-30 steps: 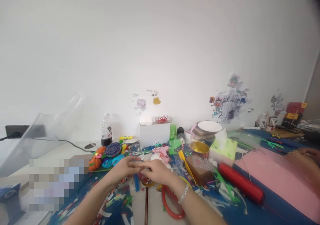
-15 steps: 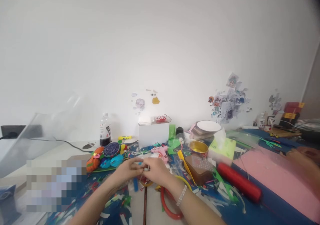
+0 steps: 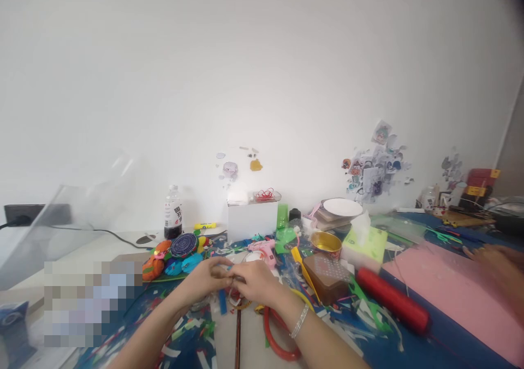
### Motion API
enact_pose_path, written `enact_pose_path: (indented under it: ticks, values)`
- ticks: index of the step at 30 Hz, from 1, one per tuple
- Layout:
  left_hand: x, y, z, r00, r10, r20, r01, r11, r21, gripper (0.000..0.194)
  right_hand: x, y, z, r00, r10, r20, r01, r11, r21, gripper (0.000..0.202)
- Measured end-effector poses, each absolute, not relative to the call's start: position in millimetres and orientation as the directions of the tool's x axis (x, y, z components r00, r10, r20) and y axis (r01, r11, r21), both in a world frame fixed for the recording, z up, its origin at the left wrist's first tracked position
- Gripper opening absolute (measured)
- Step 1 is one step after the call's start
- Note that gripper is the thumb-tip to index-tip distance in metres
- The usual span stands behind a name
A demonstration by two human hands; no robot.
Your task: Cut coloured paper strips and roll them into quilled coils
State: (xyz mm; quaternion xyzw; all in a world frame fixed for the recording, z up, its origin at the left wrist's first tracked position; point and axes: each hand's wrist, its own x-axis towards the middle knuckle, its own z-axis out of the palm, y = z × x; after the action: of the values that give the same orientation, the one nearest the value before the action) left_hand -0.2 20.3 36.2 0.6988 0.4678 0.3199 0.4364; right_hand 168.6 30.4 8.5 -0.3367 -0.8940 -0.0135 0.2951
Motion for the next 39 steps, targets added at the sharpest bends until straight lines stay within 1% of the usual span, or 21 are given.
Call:
enact_pose_path:
  ticks: [4, 8, 12, 15, 19, 24, 28, 31, 33, 36, 39]
  values:
    - [2.5, 26.7, 27.0, 0.333, 0.936, 0.116, 0.394, -0.249, 0.885, 0.050, 167.1, 34.8, 3.4, -0.562, 0.614, 0.554, 0.640, 0.747, -0.179, 0.014]
    - [3.8, 31.9, 20.8, 0.351, 0.927, 0.131, 0.359, -0.262, 0.896, 0.053, 166.6, 36.3, 3.0, -0.551, 0.614, 0.565, 0.644, 0.744, -0.181, 0.011]
    - [5.9, 30.8, 21.0, 0.354, 0.926, 0.132, 0.354, -0.263, 0.898, 0.044, 167.4, 33.9, 5.4, -0.530, 0.621, 0.578, 0.648, 0.736, -0.196, 0.014]
    - [7.7, 28.0, 21.9, 0.357, 0.922, 0.149, 0.355, -0.281, 0.892, 0.041, 168.1, 31.2, 7.2, -0.536, 0.616, 0.577, 0.639, 0.743, -0.200, 0.016]
    - [8.2, 23.5, 26.6, 0.360, 0.917, 0.173, 0.362, -0.308, 0.880, 0.037, 167.7, 28.0, 10.0, -0.576, 0.606, 0.549, 0.601, 0.769, -0.217, 0.024]
    - [3.9, 16.5, 39.3, 0.328, 0.931, 0.161, 0.416, -0.295, 0.860, 0.030, 169.5, 25.1, 13.9, -0.620, 0.608, 0.496, 0.576, 0.782, -0.238, 0.044]
    - [0.6, 15.0, 43.5, 0.301, 0.943, 0.143, 0.444, -0.271, 0.854, 0.030, 173.4, 25.9, 15.6, -0.667, 0.590, 0.455, 0.564, 0.799, -0.209, 0.048]
    - [-0.2, 15.7, 42.3, 0.297, 0.946, 0.128, 0.443, -0.255, 0.859, 0.034, 174.1, 27.7, 14.8, -0.650, 0.586, 0.484, 0.574, 0.796, -0.191, 0.046]
    - [-0.6, 16.3, 41.1, 0.297, 0.947, 0.119, 0.429, -0.244, 0.870, 0.037, 173.6, 29.4, 13.3, -0.626, 0.573, 0.528, 0.574, 0.798, -0.184, 0.043]
    - [-1.3, 16.8, 40.7, 0.303, 0.947, 0.103, 0.398, -0.224, 0.889, 0.040, 173.0, 33.1, 11.1, -0.581, 0.563, 0.587, 0.583, 0.792, -0.181, 0.028]
    - [-2.1, 16.6, 42.2, 0.307, 0.947, 0.092, 0.395, -0.215, 0.893, 0.041, 173.3, 37.4, 9.5, -0.581, 0.541, 0.608, 0.564, 0.806, -0.178, 0.012]
